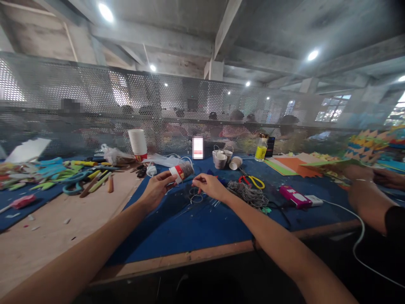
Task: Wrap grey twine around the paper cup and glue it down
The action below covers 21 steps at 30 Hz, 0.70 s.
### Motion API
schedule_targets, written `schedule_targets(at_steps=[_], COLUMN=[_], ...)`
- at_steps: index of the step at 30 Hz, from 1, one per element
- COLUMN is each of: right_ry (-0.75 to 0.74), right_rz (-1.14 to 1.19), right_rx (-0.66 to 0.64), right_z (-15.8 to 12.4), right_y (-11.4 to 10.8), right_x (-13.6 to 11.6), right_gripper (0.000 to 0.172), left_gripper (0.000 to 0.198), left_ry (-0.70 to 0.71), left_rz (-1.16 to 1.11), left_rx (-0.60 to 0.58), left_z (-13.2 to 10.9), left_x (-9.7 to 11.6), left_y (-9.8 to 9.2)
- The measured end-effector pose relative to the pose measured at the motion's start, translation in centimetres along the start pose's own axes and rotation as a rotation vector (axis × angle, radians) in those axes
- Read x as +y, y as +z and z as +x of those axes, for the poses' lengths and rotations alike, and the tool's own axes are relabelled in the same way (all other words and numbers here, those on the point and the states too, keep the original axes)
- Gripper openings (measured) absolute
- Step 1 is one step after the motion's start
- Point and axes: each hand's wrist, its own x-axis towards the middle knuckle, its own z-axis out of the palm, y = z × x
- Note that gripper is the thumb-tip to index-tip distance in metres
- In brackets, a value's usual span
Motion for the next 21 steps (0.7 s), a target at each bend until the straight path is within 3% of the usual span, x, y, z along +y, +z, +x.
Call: schedule_targets(at_steps=[4, 7, 10, 13, 15, 17, 18, 21], right_ry=[0.103, 0.102, 0.030, -0.047, -0.056, -0.016, 0.018, 0.123], right_rz=[0.365, 0.393, 0.261, 0.123, 0.075, 0.087, 0.121, 0.352], right_rx=[-0.289, -0.381, -0.231, -0.035, 0.094, 0.200, 0.228, 0.126], right_z=[-0.9, -1.3, -1.1, -0.6, -0.3, -0.1, 0.0, 0.2], right_y=[1.3, 1.5, 1.1, 0.4, 0.0, -0.3, -0.3, 0.1], right_x=[-1.3, -1.9, -1.8, -1.2, -0.8, -0.5, -0.4, -0.2], right_gripper=[0.038, 0.043, 0.031, 0.033, 0.035, 0.025, 0.020, 0.042], left_gripper=[0.035, 0.034, 0.033, 0.032, 0.032, 0.032, 0.031, 0.027], left_ry=[0.027, 0.024, 0.017, 0.011, 0.009, 0.010, 0.008, -0.004], left_rz=[0.009, 0.020, 0.050, 0.071, 0.061, 0.030, 0.014, -0.034], left_rx=[0.012, 0.009, 0.003, 0.004, 0.003, 0.002, 0.002, 0.001], left_z=[0.0, 0.1, 0.0, -0.1, -0.1, 0.0, 0.1, 0.3], left_x=[0.0, -0.1, -0.1, -0.1, 0.0, 0.0, 0.0, 0.0], left_y=[0.1, -0.1, -0.1, -0.2, -0.2, -0.2, -0.3, -0.4])
